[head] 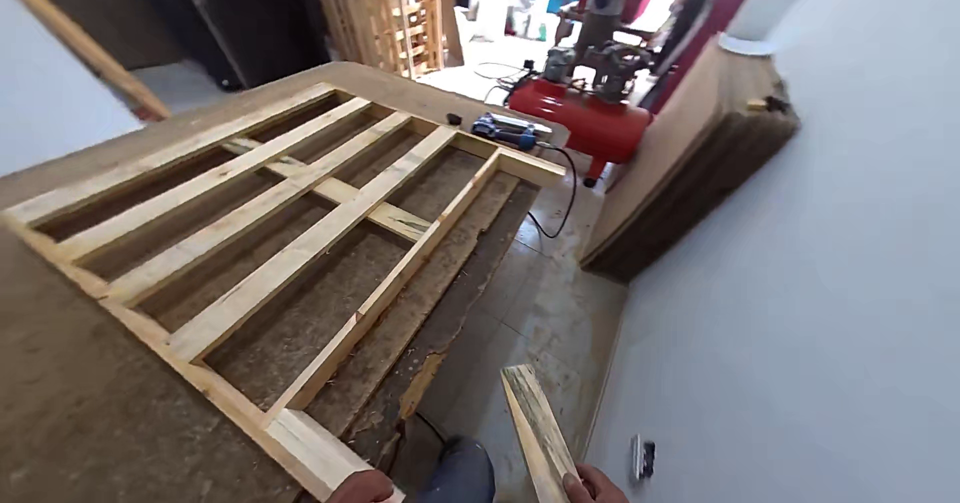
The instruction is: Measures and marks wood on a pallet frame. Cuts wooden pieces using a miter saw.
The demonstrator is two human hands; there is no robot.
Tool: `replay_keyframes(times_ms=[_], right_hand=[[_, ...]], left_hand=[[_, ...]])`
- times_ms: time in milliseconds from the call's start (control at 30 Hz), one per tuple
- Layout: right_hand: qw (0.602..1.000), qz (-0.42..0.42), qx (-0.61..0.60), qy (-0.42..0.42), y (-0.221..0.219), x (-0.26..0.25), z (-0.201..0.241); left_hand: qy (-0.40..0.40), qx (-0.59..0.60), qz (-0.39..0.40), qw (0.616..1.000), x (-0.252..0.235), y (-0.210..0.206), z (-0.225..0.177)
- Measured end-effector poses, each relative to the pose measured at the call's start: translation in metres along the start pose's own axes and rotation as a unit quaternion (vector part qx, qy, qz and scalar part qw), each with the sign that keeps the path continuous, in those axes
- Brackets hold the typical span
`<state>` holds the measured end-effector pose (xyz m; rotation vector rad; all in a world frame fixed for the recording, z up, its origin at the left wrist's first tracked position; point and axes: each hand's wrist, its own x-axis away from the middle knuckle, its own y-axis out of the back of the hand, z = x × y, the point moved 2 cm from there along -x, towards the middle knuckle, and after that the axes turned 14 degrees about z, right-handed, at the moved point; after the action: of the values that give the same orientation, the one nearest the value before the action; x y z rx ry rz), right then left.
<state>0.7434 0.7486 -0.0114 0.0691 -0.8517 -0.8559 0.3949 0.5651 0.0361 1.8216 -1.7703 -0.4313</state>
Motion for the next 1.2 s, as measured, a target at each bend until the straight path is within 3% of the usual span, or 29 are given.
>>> replay_keyframes(times_ms=[167,300,400,567,733,867,1100,1200], right_hand=[[0.991,0.042,-0.023,0.123,0.053,-0.095,0.111],[0.981,0.123,0.049,0.145,0.078,-0.179,0.201],[0.959,0.185,0.115,0.179,0.089,-0.24,0.261],[0.932,0.261,0.13,0.215,0.068,-0.341,0.352],[0.904,0.334,0.186,0.193,0.028,-0.427,0.397],[0.848,0.413,0.28,0.18,0.029,-0.449,0.417],[0.763,0.488,0.344,0.247,0.12,-0.476,0.472],[0.746,0.484,0.228,0.397,0.173,-0.458,0.545]], left_hand=[[0.058,0.131,-0.007,0.99,-0.11,-0.018,-0.004],[0.154,0.22,0.05,0.962,-0.222,-0.011,0.0],[0.198,0.376,0.041,0.904,-0.3,0.004,-0.015],[0.201,0.577,-0.114,0.784,-0.389,0.032,-0.025],[0.293,0.596,-0.27,0.697,-0.441,0.05,0.008],[0.355,0.595,-0.365,0.622,-0.467,0.045,0.014],[0.42,0.546,-0.442,0.575,-0.497,0.058,0.021],[0.419,0.547,-0.461,0.56,-0.498,0.061,0.02]])
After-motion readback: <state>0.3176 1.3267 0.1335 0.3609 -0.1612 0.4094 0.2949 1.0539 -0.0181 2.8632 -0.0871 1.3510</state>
